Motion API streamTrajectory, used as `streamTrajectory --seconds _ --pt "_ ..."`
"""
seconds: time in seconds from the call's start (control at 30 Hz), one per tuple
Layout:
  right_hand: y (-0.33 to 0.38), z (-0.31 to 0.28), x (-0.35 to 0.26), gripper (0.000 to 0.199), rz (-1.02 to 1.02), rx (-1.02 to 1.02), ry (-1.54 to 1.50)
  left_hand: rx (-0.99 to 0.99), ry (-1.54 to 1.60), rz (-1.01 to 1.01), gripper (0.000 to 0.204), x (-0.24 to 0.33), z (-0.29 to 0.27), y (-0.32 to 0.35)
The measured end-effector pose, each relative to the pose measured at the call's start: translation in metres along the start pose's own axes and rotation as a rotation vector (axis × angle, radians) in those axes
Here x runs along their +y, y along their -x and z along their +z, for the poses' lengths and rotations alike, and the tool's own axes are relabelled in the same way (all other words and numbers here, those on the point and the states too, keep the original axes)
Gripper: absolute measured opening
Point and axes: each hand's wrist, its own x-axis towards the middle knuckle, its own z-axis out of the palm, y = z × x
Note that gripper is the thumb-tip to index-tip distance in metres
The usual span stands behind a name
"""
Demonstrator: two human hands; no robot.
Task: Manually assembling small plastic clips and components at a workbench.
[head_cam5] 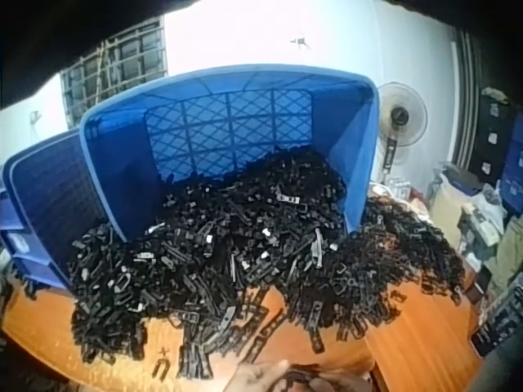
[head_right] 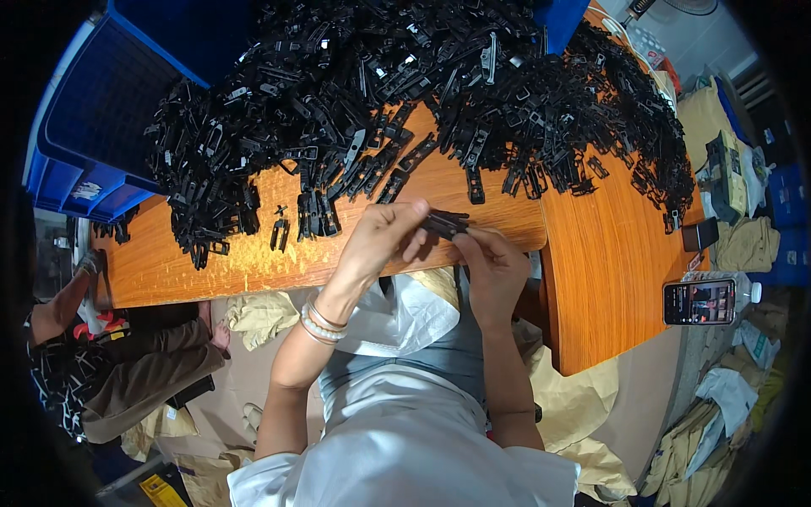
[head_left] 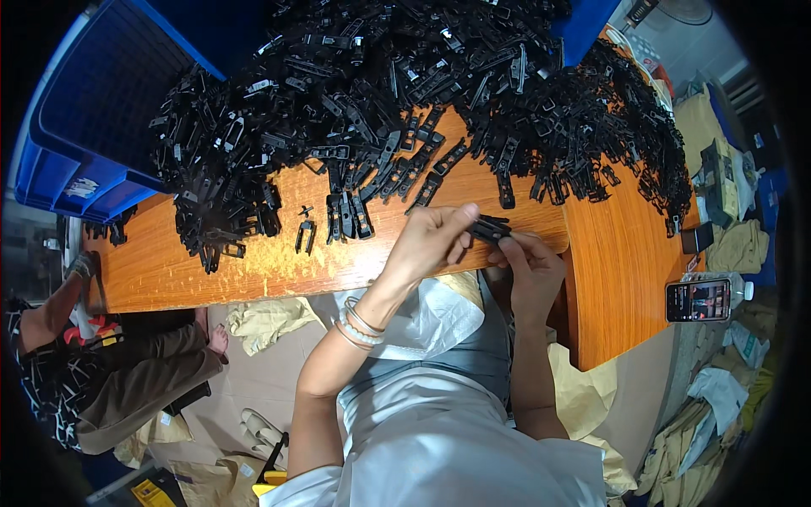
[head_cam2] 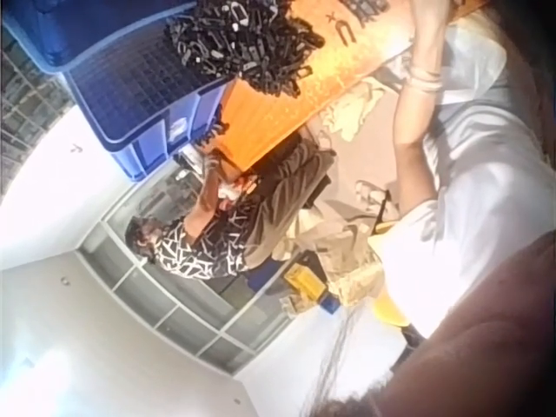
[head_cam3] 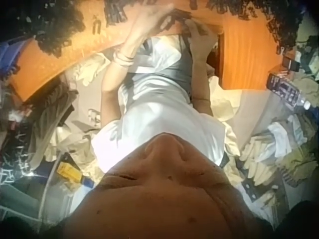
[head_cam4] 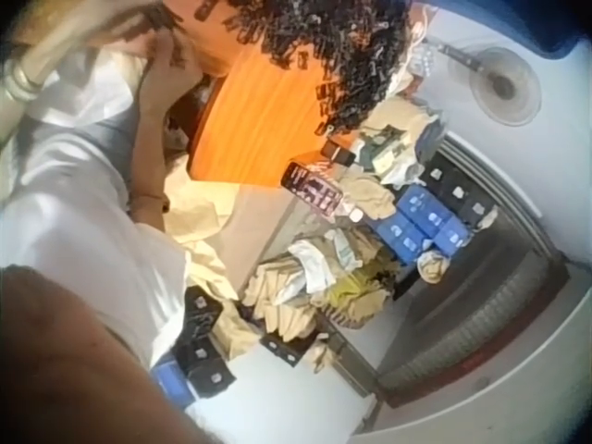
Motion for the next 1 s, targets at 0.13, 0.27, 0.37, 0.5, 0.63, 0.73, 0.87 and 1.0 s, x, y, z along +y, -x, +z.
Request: streamTrajectory --seconds 0.13,0.27,0.37,0.5,0.63,0.73,0.87,1.0 --pt "-0.002 0.001 0.009 0.011 -0.143 -0.037 0.047 -0.060 0.007 0.029 0.013 -0.006 0.001 0.000" --pt "0.000 0.003 -0.008 0.014 0.084 -0.057 -0.128 -0.110 0.053 0.095 0.013 0.001 0.004 -0.001" --pt "-0.001 -0.001 -0.007 0.018 0.105 -0.106 -0.104 -0.201 0.034 0.079 0.015 0.001 0.001 -0.008" --pt "-0.007 -0.004 0.014 0.022 0.013 0.053 -0.154 -0.307 -0.403 0.116 0.038 0.021 0.002 -0.036" --pt "-0.015 -0.011 0.019 0.021 0.034 0.078 -0.176 0.262 -0.788 0.696 0.028 0.041 -0.001 -0.107" --pt "-0.014 -0.006 0.019 0.019 0.129 0.063 -0.142 0.454 -0.920 0.488 0.028 0.055 -0.005 -0.149" --pt "-0.017 -0.005 0.028 0.018 0.082 0.028 -0.133 0.436 -0.978 0.221 0.023 0.056 0.004 -0.165" --pt "-0.018 -0.006 0.031 0.017 0.039 0.003 -0.131 0.406 -0.828 0.295 0.021 0.050 -0.006 -0.166"
